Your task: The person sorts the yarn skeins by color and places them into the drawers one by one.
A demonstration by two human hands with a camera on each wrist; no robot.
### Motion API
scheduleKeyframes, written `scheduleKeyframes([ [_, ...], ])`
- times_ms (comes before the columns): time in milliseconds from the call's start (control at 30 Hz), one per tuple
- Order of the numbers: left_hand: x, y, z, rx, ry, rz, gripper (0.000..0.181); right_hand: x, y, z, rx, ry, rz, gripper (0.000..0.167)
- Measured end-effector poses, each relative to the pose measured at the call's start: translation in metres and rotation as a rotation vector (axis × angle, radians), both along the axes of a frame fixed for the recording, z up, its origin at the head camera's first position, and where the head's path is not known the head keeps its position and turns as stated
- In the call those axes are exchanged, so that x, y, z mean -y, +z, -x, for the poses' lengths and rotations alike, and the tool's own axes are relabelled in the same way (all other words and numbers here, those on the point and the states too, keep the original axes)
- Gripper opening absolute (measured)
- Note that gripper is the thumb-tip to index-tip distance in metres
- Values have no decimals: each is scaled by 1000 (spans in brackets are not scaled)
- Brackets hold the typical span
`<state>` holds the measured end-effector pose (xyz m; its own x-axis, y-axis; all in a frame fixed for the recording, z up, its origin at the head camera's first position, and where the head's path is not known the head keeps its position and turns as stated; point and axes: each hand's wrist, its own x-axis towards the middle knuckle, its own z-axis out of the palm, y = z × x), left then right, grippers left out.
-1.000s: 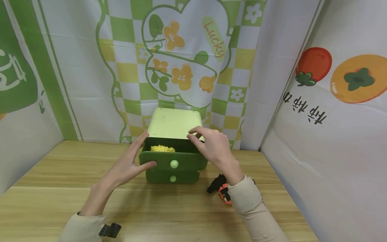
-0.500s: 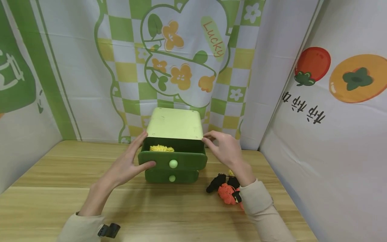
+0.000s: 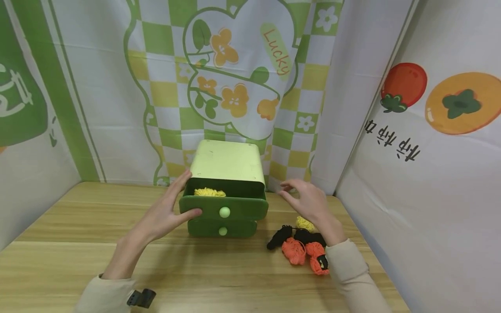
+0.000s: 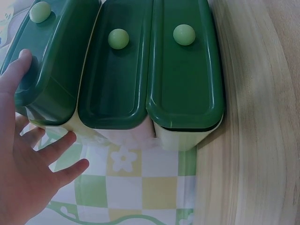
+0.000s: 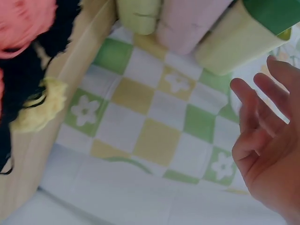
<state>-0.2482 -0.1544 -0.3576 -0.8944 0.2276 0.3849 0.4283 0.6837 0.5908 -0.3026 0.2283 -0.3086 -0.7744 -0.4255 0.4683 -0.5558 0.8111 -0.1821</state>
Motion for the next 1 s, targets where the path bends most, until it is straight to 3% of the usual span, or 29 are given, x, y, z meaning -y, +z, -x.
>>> scheduleKeyframes([
  [400,0,0,0,12,-5,-19,101,-37,-23,3,151,-64,-98,46],
  [700,-1,-2,1,0,-2,2,101,-58,-45,11,134,-43,-138,43],
  [1000,0,-1,0,10,-12,-31,100,-73,-60,22,120,-26,-150,40],
])
